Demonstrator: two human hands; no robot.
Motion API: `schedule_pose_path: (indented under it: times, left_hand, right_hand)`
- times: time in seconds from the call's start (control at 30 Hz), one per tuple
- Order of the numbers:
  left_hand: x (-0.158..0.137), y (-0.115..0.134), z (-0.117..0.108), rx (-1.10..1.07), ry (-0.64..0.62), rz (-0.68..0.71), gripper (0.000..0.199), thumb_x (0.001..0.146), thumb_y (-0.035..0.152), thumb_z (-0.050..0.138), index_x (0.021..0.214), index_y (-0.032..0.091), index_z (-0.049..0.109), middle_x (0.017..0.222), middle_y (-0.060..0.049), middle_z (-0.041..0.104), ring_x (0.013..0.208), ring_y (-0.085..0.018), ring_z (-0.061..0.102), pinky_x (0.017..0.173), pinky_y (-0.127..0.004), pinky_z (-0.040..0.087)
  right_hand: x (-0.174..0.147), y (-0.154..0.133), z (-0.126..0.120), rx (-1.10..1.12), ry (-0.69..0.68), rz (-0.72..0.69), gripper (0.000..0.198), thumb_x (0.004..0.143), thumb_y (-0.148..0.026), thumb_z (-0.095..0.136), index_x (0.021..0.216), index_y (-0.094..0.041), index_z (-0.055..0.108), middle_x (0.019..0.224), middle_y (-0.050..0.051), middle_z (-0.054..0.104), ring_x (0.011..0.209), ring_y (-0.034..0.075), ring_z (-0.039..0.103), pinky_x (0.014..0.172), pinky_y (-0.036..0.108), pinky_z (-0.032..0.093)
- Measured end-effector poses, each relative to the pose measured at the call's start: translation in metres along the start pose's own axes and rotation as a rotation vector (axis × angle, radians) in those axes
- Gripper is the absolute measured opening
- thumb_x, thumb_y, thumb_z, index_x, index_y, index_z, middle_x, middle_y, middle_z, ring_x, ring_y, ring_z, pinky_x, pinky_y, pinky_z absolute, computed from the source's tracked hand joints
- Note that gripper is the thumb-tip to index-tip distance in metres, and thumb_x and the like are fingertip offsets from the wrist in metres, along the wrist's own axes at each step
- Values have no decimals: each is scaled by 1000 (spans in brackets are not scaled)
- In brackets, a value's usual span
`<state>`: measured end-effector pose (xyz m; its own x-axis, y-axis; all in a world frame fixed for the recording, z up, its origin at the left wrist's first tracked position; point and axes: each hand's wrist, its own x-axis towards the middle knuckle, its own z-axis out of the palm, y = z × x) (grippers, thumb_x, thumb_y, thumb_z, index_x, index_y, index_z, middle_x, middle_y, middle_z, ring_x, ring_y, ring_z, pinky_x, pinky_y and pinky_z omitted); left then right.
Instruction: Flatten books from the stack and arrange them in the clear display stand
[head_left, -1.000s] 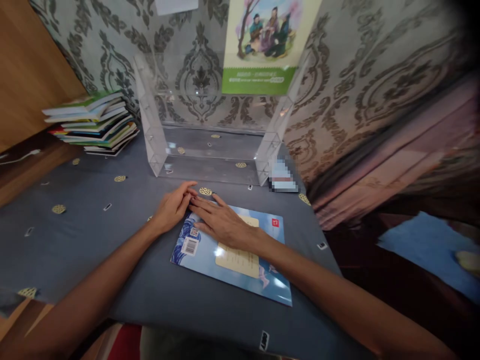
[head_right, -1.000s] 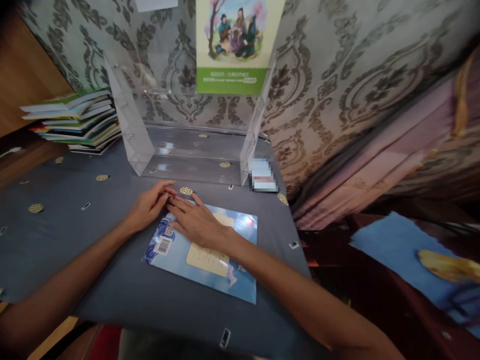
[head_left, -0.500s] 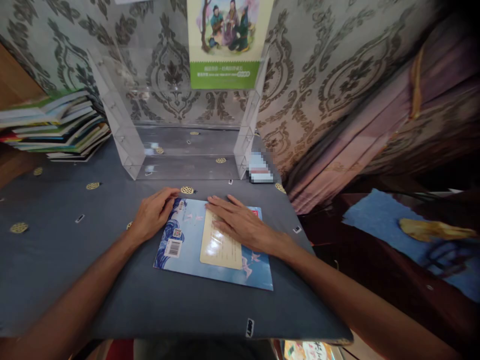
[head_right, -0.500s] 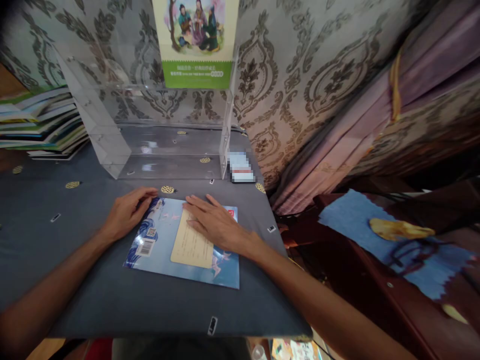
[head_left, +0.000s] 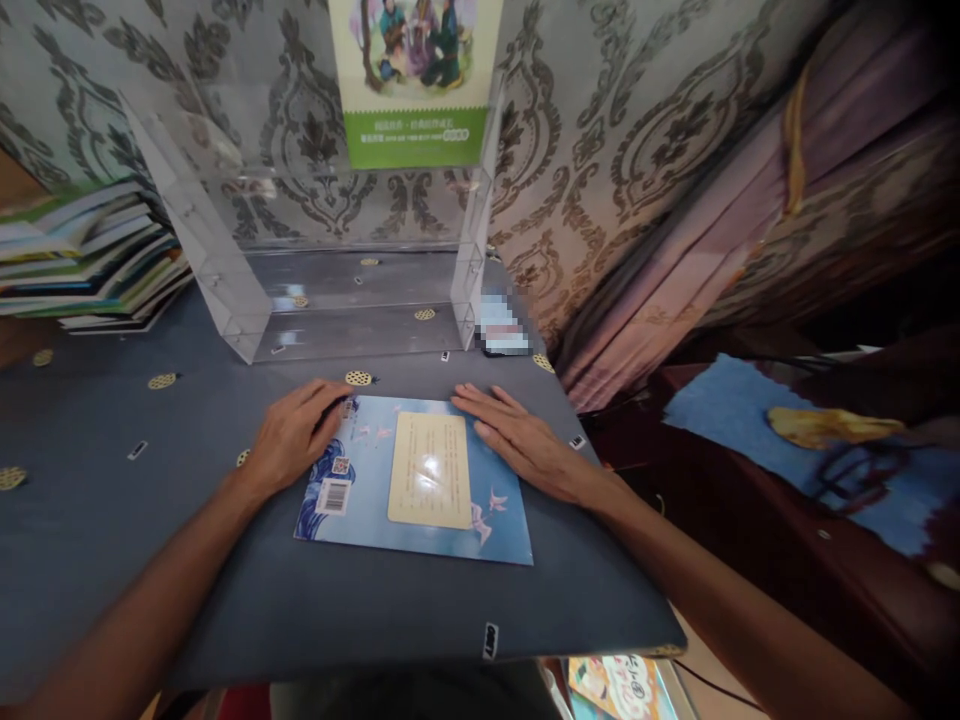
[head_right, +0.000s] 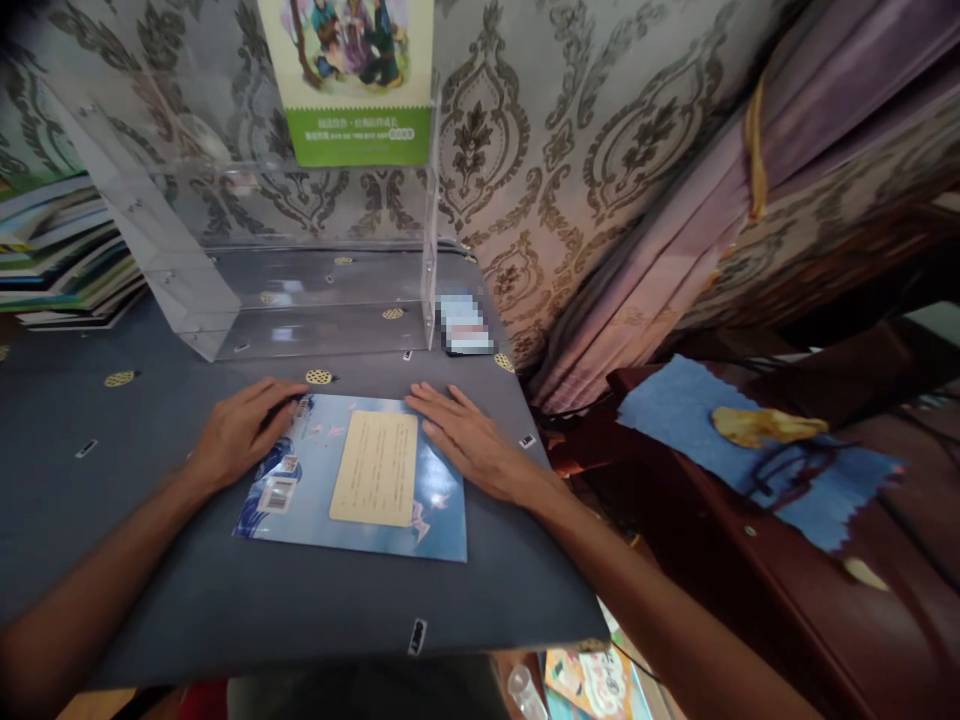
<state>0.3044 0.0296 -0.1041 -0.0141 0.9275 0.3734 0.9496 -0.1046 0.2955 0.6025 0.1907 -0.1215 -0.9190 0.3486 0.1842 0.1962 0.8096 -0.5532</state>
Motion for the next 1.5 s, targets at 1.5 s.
schedule_pose_path:
  times: [1.5]
  left_hand:
    - [8,138,41,-158,-508,592,38,103,36,46,139,25,56,156,-16,45,150,-32,34,121,-63,23]
  right_hand:
    - [-28,11,4,-46,153,124,47,106,-30,30,150,-23,44,150,9,54,146,23,41,122,58,29]
